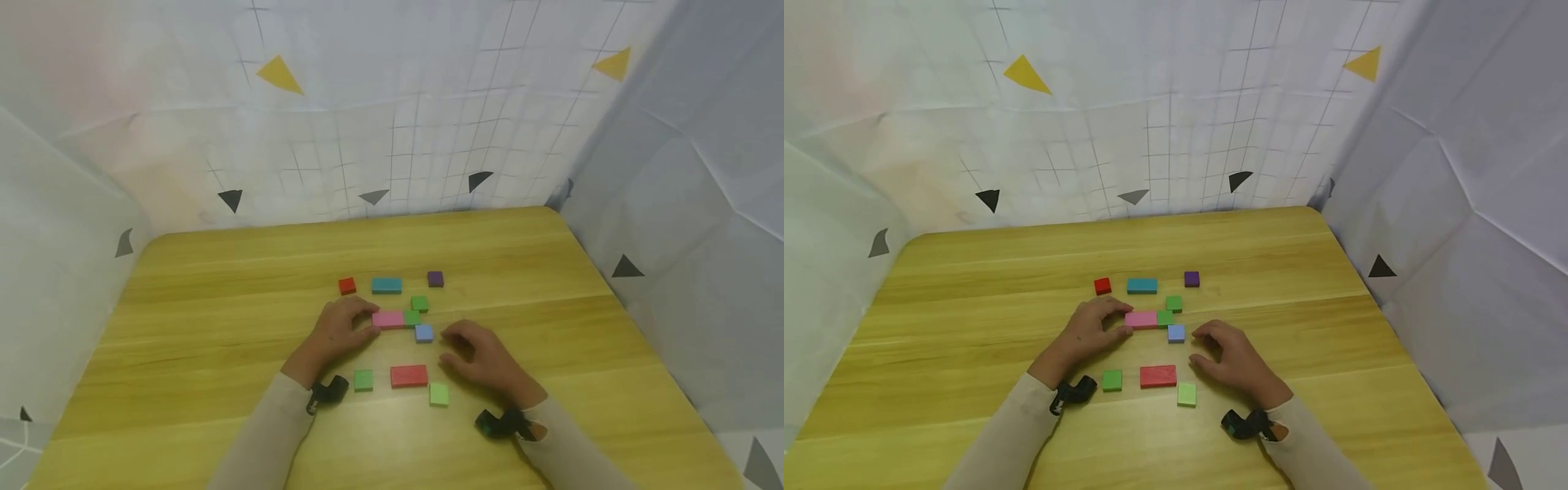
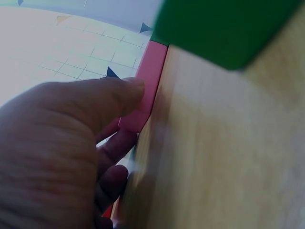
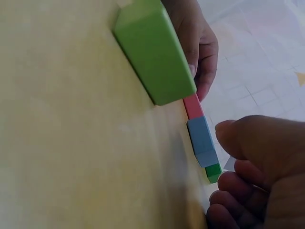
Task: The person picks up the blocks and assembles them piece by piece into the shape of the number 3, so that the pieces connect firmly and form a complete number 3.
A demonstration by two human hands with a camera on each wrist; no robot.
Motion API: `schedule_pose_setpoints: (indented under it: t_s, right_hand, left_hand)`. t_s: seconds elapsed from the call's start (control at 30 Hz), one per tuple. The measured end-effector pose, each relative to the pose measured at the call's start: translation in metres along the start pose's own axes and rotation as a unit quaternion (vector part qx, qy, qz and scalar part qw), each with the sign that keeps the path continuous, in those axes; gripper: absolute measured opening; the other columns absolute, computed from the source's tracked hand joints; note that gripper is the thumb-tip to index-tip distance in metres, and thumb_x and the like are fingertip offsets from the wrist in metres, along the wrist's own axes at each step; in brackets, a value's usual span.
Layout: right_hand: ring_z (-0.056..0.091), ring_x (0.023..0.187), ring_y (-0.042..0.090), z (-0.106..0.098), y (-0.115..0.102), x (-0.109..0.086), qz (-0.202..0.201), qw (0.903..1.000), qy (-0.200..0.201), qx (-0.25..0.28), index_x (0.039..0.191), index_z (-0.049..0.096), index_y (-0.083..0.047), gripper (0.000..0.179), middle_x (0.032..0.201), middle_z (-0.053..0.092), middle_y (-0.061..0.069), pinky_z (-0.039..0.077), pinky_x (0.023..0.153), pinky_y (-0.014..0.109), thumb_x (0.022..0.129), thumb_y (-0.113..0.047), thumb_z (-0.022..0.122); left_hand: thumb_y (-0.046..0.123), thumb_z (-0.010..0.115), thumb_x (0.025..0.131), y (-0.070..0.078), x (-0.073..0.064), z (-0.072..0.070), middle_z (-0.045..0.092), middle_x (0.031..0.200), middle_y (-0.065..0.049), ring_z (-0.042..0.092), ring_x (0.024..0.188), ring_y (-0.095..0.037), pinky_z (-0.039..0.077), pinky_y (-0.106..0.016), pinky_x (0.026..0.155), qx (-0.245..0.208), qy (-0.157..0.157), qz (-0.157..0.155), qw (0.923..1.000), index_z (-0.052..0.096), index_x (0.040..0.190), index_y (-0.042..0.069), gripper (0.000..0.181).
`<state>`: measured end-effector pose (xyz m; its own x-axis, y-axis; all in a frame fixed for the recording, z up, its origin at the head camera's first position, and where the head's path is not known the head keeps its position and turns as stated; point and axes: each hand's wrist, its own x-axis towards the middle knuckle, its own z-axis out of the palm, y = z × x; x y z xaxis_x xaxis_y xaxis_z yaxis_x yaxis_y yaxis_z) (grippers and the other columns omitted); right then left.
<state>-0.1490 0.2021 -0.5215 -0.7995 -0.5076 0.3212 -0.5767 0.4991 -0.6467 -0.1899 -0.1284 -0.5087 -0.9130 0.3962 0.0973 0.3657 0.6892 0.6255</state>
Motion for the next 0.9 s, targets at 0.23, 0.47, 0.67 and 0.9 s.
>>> schedule_pose_setpoints:
  t_s: [0.23, 0.47, 0.67, 0.9]
  right_hand:
    - [0.062, 0.093, 0.011, -0.002, -0.006, -0.008, -0.002, 0.9995, -0.014, 0.029, 0.113, 0.067, -0.014, 0.031, 0.106, 0.066, -0.005, 0.054, 0.082, 0.03, 0.087, -0.026, 0.078]
    - [0.062, 0.089, 0.009, -0.005, -0.013, -0.016, 0.001, 0.9969, -0.053, 0.058, 0.11, 0.068, -0.02, 0.024, 0.102, 0.067, -0.009, 0.054, 0.079, 0.028, 0.088, -0.029, 0.077]
    - [0.062, 0.095, 0.009, -0.005, -0.018, -0.025, -0.002, 0.9948, -0.075, 0.07, 0.112, 0.067, -0.021, 0.028, 0.105, 0.067, -0.009, 0.053, 0.085, 0.029, 0.088, -0.031, 0.077]
    - [0.062, 0.097, 0.012, -0.006, -0.026, -0.026, -0.006, 0.9909, -0.098, 0.092, 0.113, 0.067, -0.02, 0.029, 0.108, 0.066, -0.007, 0.052, 0.089, 0.029, 0.088, -0.032, 0.077]
  left_hand:
    - [0.043, 0.072, 0.089, -0.001, 0.0, 0.001, 0.065, 0.124, 0.008, 0.055, 0.123, -0.015, 0.034, -0.047, 0.111, -0.005, -0.005, -0.007, 1.0, 0.067, 0.124, 0.027, 0.039]
    - [0.042, 0.072, 0.089, -0.001, 0.0, 0.0, 0.066, 0.122, 0.009, 0.056, 0.12, -0.014, 0.037, -0.045, 0.109, -0.002, 0.003, 0.006, 1.0, 0.068, 0.123, 0.026, 0.038]
    - [0.043, 0.072, 0.089, 0.0, 0.0, -0.001, 0.066, 0.122, 0.008, 0.056, 0.12, -0.015, 0.037, -0.045, 0.109, -0.007, -0.004, 0.001, 1.0, 0.068, 0.123, 0.025, 0.039]
    - [0.042, 0.071, 0.089, 0.0, 0.0, 0.0, 0.066, 0.12, 0.008, 0.056, 0.118, -0.014, 0.039, -0.044, 0.107, 0.0, -0.001, 0.007, 1.0, 0.068, 0.123, 0.024, 0.039]
